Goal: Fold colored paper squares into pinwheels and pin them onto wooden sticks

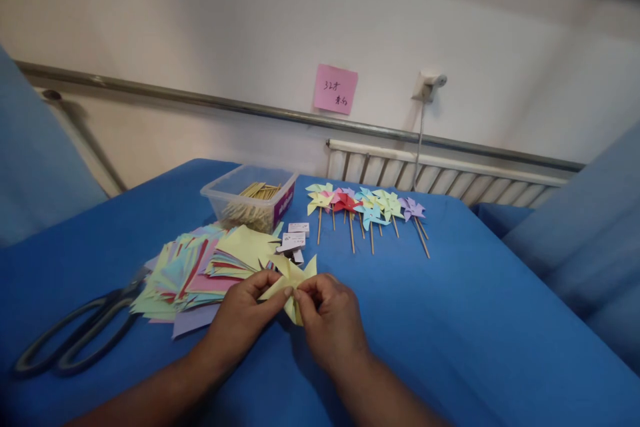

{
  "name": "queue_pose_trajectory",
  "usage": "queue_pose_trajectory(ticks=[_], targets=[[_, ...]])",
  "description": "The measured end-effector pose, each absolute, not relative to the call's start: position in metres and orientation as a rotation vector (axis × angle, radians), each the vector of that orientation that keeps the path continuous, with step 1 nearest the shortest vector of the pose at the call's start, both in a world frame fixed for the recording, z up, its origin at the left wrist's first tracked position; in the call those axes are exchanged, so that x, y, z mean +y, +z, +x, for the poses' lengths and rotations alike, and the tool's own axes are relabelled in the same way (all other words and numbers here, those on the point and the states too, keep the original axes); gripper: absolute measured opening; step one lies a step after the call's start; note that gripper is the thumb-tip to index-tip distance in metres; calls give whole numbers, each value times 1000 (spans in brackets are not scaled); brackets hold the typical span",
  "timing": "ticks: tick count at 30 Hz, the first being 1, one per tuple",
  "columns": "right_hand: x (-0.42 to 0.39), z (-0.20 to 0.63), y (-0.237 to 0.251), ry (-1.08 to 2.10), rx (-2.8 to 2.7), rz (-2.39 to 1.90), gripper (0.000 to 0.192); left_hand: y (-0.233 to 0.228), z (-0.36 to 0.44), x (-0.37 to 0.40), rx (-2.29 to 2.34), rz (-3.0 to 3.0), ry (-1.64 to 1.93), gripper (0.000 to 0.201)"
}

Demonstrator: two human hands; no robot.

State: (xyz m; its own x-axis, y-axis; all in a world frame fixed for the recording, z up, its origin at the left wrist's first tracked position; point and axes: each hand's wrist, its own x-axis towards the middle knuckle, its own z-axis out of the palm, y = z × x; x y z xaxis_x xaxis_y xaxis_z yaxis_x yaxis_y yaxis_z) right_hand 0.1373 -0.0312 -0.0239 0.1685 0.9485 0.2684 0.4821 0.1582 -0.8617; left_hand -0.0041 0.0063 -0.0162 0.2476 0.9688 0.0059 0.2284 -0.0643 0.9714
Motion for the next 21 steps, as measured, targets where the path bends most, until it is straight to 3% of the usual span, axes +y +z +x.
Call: queue_pose_trajectory(ticks=[21], targets=[[-34, 139, -21, 598, -1471, -1457, 13, -16, -3, 6, 1153, 1498, 966, 13]])
